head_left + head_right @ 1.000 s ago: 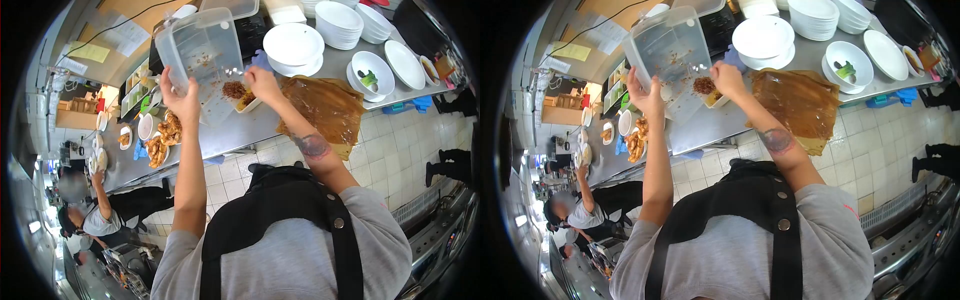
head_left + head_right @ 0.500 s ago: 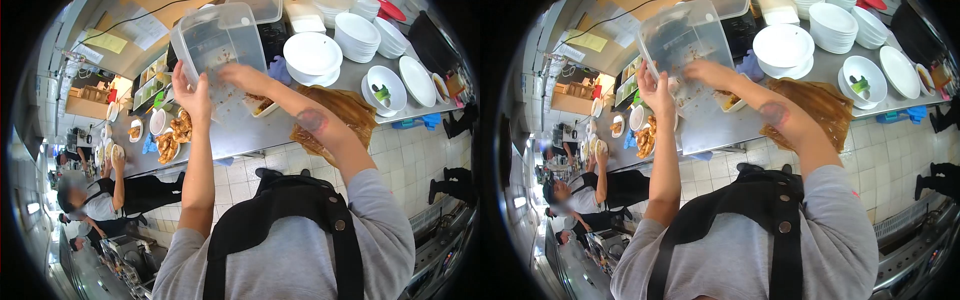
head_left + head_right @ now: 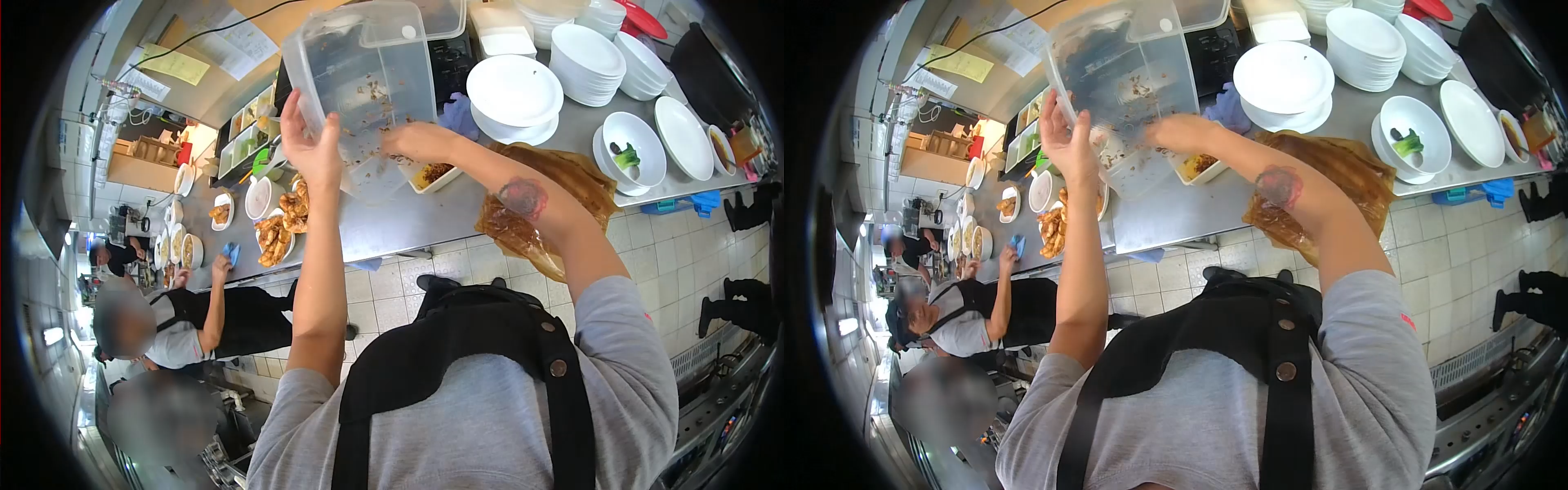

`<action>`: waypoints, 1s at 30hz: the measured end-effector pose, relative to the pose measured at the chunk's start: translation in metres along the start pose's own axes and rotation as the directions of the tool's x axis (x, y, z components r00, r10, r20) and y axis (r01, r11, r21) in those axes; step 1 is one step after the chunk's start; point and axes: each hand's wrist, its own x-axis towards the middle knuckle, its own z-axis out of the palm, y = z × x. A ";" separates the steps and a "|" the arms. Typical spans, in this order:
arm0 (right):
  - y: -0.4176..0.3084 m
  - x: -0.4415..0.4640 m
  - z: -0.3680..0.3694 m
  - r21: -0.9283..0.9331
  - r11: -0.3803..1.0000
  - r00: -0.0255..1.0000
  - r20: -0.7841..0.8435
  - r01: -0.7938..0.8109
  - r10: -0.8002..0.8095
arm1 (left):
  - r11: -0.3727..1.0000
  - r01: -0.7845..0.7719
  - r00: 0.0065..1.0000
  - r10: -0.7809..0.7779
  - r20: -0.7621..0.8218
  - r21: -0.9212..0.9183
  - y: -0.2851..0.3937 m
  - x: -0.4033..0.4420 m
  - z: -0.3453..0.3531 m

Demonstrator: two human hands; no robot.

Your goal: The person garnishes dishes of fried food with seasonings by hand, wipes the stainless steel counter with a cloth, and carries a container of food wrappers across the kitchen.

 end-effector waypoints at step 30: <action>0.005 0.008 -0.003 0.078 0.996 0.998 -0.054 0.031 -0.027 | 0.991 -0.021 0.992 0.004 0.127 0.134 0.001 0.017 0.033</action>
